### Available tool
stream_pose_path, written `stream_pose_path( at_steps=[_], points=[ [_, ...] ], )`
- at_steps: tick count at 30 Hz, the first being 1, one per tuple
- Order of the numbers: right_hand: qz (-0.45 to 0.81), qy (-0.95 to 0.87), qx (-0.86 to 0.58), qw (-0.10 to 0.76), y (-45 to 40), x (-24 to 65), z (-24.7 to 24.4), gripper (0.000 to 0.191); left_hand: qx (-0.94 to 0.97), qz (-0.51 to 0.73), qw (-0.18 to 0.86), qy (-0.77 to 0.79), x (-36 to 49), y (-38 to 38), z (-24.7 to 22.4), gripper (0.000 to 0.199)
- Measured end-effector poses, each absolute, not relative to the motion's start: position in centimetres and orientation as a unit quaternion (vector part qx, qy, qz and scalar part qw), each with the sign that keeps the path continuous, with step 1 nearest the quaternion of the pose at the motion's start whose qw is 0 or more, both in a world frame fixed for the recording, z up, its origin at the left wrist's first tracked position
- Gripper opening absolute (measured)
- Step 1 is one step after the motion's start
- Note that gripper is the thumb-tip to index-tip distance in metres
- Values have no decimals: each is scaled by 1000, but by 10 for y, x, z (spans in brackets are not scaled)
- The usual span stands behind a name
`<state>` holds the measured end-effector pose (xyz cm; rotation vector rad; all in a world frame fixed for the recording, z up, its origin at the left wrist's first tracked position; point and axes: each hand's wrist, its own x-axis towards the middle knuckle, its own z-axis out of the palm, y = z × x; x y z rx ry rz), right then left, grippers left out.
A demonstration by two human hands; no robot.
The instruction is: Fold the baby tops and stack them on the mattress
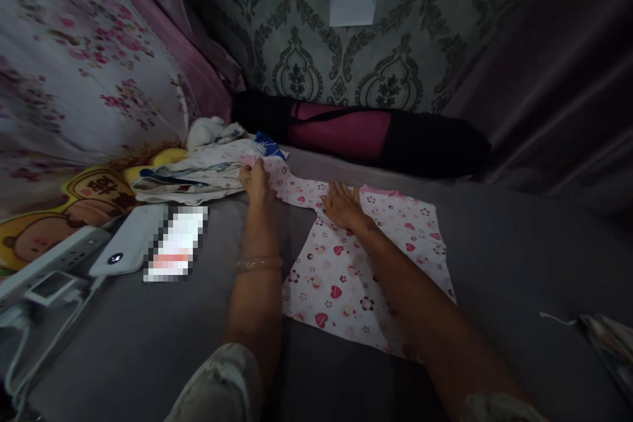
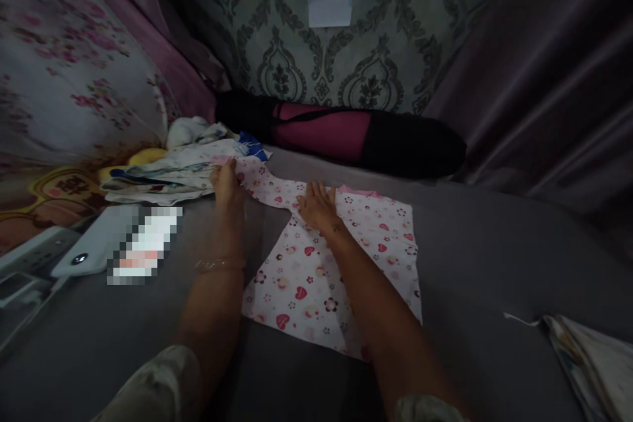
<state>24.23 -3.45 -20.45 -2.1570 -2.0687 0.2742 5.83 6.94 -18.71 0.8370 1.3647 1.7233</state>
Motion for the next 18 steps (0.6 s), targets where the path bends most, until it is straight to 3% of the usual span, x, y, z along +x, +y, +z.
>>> stream_pose_path(
  at_steps=[9,15,18],
  points=[
    [12,-678,-725,119,-31,223,-224,58,278,721,438,459,80,79,-168,27],
    [85,-680,-722,95,-29,231,-207,57,308,704,473,432,105,60,-152,17],
    [88,-673,-719,152,-36,245,-194,51,320,694,487,423,120,52,-151,14]
  ],
)
